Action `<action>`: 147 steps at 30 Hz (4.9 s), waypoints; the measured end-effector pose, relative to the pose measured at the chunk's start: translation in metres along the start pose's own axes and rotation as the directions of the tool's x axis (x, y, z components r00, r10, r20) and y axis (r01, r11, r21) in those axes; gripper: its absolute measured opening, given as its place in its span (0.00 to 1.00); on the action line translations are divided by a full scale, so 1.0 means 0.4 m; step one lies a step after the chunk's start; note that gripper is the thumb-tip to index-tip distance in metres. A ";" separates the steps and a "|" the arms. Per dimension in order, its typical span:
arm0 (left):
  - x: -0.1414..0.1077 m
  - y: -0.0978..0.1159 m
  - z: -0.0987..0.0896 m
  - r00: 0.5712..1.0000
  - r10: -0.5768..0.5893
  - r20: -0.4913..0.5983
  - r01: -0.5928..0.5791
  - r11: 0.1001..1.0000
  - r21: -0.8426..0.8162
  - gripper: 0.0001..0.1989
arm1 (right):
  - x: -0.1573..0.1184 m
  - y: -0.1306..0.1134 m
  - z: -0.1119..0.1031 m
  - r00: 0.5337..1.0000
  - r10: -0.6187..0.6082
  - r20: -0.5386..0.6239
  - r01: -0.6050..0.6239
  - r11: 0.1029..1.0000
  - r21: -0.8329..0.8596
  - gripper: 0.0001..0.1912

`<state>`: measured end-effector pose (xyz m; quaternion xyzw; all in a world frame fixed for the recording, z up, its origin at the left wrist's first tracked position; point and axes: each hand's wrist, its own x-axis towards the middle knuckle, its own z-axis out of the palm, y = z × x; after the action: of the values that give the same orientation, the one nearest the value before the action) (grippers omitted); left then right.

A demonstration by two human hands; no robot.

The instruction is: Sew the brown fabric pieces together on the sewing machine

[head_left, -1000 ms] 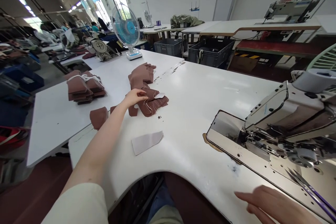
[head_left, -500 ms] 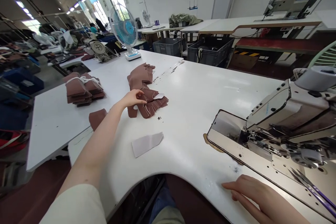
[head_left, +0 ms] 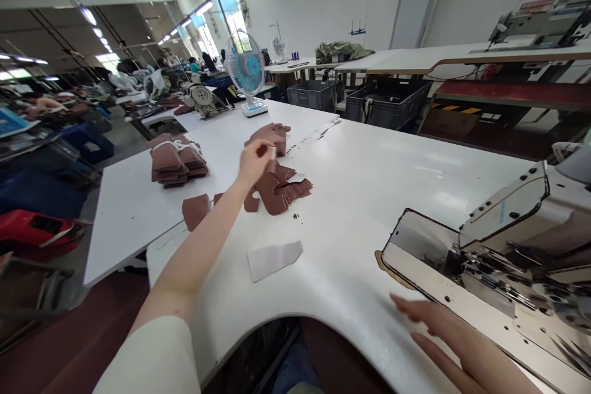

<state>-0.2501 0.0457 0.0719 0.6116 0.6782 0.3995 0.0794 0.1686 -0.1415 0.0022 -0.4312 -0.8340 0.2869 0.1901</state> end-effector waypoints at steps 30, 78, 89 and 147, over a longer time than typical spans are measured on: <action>-0.408 -0.006 0.012 0.795 0.489 0.359 -0.604 0.695 0.390 0.16 | 0.098 0.013 0.103 0.973 -0.163 -0.166 0.038 0.817 -0.576 0.17; -0.432 0.385 0.468 0.253 0.837 0.485 -0.803 0.462 -0.377 0.14 | -0.020 0.124 0.046 0.897 -0.119 -0.426 -0.132 0.847 -0.515 0.14; -0.435 0.364 0.500 0.217 0.873 0.437 -0.859 0.383 -0.339 0.17 | -0.022 0.134 0.054 0.889 -0.124 -0.440 -0.117 0.869 -0.481 0.13; -0.385 0.496 0.468 0.139 0.520 0.843 -0.836 0.518 -0.182 0.11 | -0.019 0.113 0.017 0.950 0.067 -0.304 -0.231 0.808 -0.542 0.13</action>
<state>0.0505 -0.0220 0.0150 0.9624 0.2473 -0.0700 0.0878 0.1967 -0.1290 -0.0324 -0.5678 -0.8107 -0.0232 0.1409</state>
